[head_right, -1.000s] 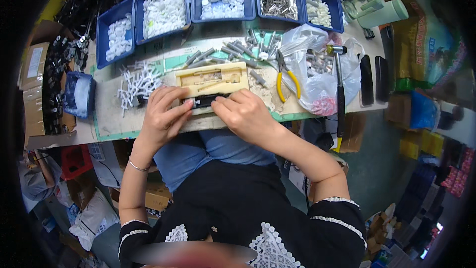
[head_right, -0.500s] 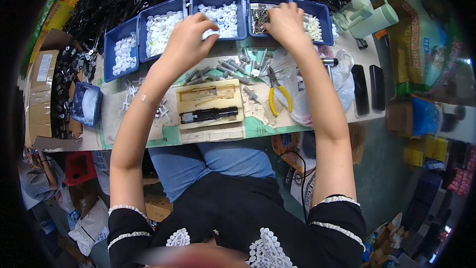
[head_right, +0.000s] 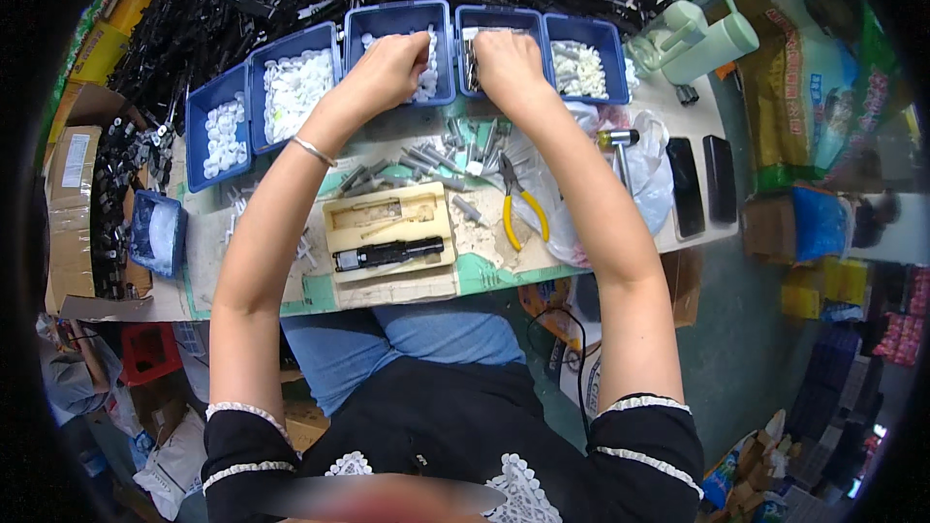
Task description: The person assembles small plastic and metal components, including plastic housings, metal springs, white plastic parts, black component shells, and small screws, using a manual screwdriver and pliers at a factory workbench.
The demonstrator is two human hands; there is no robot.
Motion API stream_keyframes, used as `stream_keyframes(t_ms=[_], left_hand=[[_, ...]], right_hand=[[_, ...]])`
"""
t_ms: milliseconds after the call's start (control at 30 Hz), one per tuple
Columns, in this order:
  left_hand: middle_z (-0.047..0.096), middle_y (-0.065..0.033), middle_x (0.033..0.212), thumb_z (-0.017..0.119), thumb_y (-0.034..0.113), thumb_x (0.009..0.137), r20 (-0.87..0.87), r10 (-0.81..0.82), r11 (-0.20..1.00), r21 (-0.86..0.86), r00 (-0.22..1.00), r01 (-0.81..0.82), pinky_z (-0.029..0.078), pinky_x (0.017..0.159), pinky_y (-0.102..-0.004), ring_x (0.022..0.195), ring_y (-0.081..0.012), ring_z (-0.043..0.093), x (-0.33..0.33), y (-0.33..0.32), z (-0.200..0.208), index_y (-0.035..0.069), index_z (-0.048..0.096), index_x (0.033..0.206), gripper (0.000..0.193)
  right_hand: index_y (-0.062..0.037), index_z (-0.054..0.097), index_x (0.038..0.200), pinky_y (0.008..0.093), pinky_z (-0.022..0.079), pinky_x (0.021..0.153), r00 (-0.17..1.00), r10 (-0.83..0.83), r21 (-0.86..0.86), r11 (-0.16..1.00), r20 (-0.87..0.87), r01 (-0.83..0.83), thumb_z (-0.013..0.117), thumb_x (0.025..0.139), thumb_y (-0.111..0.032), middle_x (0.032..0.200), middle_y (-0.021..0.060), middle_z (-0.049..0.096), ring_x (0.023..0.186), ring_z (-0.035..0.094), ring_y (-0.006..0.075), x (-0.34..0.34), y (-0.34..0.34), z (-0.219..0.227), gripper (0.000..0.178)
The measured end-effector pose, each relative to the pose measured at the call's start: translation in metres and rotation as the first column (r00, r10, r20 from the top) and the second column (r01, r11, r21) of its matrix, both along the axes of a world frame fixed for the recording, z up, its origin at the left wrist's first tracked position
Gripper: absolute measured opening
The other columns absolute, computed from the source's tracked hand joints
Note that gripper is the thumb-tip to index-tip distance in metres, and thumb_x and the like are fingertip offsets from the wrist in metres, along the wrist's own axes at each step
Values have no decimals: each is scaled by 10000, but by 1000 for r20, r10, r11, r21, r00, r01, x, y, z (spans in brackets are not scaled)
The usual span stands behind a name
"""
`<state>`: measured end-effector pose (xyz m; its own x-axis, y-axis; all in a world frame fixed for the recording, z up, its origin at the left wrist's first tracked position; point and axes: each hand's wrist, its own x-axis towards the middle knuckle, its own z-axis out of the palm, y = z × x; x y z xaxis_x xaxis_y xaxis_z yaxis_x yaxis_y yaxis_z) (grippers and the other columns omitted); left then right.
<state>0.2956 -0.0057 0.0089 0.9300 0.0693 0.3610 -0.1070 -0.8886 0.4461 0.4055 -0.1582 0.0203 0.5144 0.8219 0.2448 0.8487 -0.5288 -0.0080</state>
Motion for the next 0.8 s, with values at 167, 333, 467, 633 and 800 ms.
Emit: stream_keyframes(t_ms=[167, 333, 467, 633, 800], left_hand=[[642, -192, 795, 580, 14, 773, 134, 155, 977, -171, 979, -131, 493, 676, -376, 763, -330, 634, -21, -3, 19, -19, 601, 855, 91], [675, -114, 789, 613, 63, 808, 155, 253, 900, -401, 955, -173, 484, 653, -272, 711, -153, 635, -60, -16, 34, -2, 656, 949, 161], [621, 1, 805, 597, 118, 881, -26, 308, 615, -758, 951, -219, 426, 659, -195, 730, -48, 525, -106, -25, 35, 2, 652, 978, 161], [592, 6, 863, 569, 169, 918, -73, 230, 157, -981, 970, -111, 426, 699, -215, 770, -65, 518, -152, -43, 28, 29, 599, 977, 155], [610, -27, 926, 639, 132, 866, 63, 149, -334, -936, 987, 110, 477, 753, -219, 826, -86, 569, -190, -72, 10, 32, 563, 1034, 210]], right_hand=[[10, 631, 842, 452, 486, 721, 968, 136, 116, 987, -209, -113, 563, 709, -69, 812, 213, 640, 792, 622, 374, -8, -5, 11, 169], [-3, 654, 773, 455, 487, 742, 978, 68, 127, 991, -196, -43, 542, 702, -64, 821, 227, 633, 799, 617, 382, -5, -3, -7, 146], [4, 635, 795, 416, 492, 702, 983, 81, 255, 966, -162, -38, 565, 715, -49, 784, 207, 626, 772, 613, 369, 1, -8, -10, 119], [42, 559, 836, 316, 526, 669, 857, 231, 599, 793, -460, 108, 554, 781, -17, 794, 154, 614, 726, 659, 250, -19, -12, 15, 80], [0, 449, 895, 283, 539, 757, 219, 696, 730, 650, -684, 213, 546, 853, 48, 875, 97, 564, 856, 647, 208, -132, -29, 41, 116]])
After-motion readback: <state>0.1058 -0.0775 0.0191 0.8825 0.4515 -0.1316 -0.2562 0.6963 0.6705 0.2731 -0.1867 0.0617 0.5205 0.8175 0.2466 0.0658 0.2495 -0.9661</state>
